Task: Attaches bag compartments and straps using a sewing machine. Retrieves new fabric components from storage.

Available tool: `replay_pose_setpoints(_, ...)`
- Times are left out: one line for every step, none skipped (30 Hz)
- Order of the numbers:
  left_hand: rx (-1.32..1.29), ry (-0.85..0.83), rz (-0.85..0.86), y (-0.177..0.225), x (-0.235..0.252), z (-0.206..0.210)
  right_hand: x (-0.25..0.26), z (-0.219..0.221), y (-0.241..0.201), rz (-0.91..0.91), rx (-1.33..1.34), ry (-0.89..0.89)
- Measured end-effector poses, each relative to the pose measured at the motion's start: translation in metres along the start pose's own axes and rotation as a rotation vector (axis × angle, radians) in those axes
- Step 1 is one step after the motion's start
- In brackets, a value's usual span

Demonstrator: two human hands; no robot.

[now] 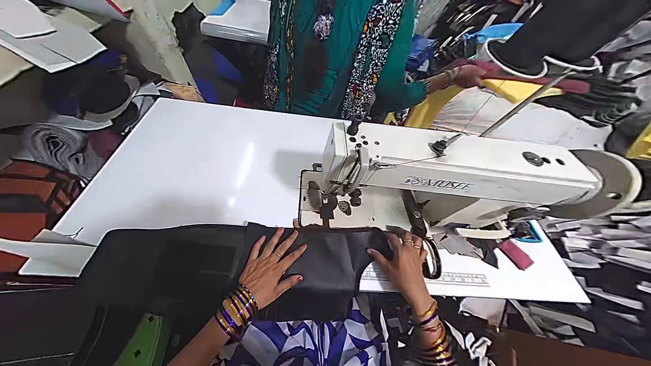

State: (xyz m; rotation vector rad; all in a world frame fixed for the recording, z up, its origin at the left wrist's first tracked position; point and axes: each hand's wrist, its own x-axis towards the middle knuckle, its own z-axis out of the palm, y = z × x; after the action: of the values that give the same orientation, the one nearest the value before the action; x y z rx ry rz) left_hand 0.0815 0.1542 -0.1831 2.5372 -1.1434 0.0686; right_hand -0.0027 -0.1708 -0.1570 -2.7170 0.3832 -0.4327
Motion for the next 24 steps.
replay_pose_setpoints(-0.012,-0.012,0.010,-0.003,0.001,-0.002,0.002,0.003,-0.004,-0.009,0.041,0.008)
replay_pose_setpoints(-0.024,-0.023,0.019,-0.005,0.000,-0.004,0.003,0.005,-0.007,-0.028,0.112,0.035)
replay_pose_setpoints(-0.039,-0.040,0.025,-0.007,0.001,-0.006,0.003,0.005,-0.008,-0.035,0.203,0.068)
replay_pose_setpoints(-0.054,-0.068,0.023,-0.009,0.003,-0.008,0.006,0.003,-0.008,-0.016,0.301,0.091)
replay_pose_setpoints(-0.070,-0.100,0.017,-0.010,0.008,-0.010,0.011,0.001,-0.006,0.020,0.413,0.111)
replay_pose_setpoints(-0.090,-0.135,0.007,-0.011,0.013,-0.013,0.017,0.001,-0.005,0.052,0.555,0.122)
replay_pose_setpoints(-0.113,-0.193,-0.008,-0.013,0.021,-0.018,0.025,0.001,-0.005,0.094,0.661,0.126)
replay_pose_setpoints(-0.131,-0.262,-0.025,-0.015,0.029,-0.023,0.032,0.002,-0.006,0.143,0.722,0.136)
replay_pose_setpoints(-0.139,-0.323,-0.037,-0.018,0.039,-0.027,0.039,0.005,-0.007,0.188,0.741,0.145)
replay_pose_setpoints(-0.142,-0.362,-0.045,-0.021,0.049,-0.030,0.047,0.008,-0.006,0.221,0.718,0.155)
replay_pose_setpoints(-0.147,-0.385,-0.051,-0.024,0.057,-0.032,0.054,0.012,-0.006,0.247,0.665,0.161)
replay_pose_setpoints(-0.148,-0.394,-0.055,-0.027,0.064,-0.033,0.061,0.016,-0.004,0.266,0.593,0.161)
replay_pose_setpoints(-0.149,-0.396,-0.060,-0.030,0.069,-0.033,0.066,0.019,-0.004,0.275,0.500,0.148)
replay_pose_setpoints(-0.160,-0.405,-0.068,-0.032,0.073,-0.034,0.071,0.020,-0.006,0.275,0.420,0.123)
replay_pose_setpoints(-0.155,-0.408,-0.072,-0.034,0.076,-0.033,0.074,0.021,-0.008,0.268,0.352,0.101)
replay_pose_setpoints(-0.144,-0.410,-0.074,-0.036,0.078,-0.033,0.076,0.020,-0.011,0.261,0.297,0.079)
replay_pose_setpoints(-0.138,-0.409,-0.076,-0.037,0.080,-0.032,0.079,0.019,-0.014,0.258,0.254,0.055)
replay_pose_setpoints(-0.135,-0.409,-0.078,-0.039,0.082,-0.032,0.082,0.018,-0.017,0.253,0.224,0.041)
replay_pose_setpoints(-0.137,-0.405,-0.077,-0.041,0.085,-0.032,0.085,0.019,-0.018,0.248,0.203,0.034)
replay_pose_setpoints(-0.146,-0.394,-0.070,-0.043,0.087,-0.032,0.087,0.019,-0.019,0.246,0.183,0.026)
replay_pose_setpoints(-0.175,-0.369,-0.056,-0.046,0.087,-0.032,0.088,0.018,-0.021,0.246,0.157,0.016)
replay_pose_setpoints(-0.228,-0.313,-0.041,-0.047,0.085,-0.033,0.085,0.015,-0.022,0.237,0.124,0.008)
replay_pose_setpoints(-0.279,-0.195,-0.028,-0.050,0.078,-0.036,0.081,0.009,-0.022,0.213,0.093,0.013)
replay_pose_setpoints(-0.288,-0.008,-0.028,-0.053,0.066,-0.041,0.075,0.003,-0.019,0.176,0.076,0.037)
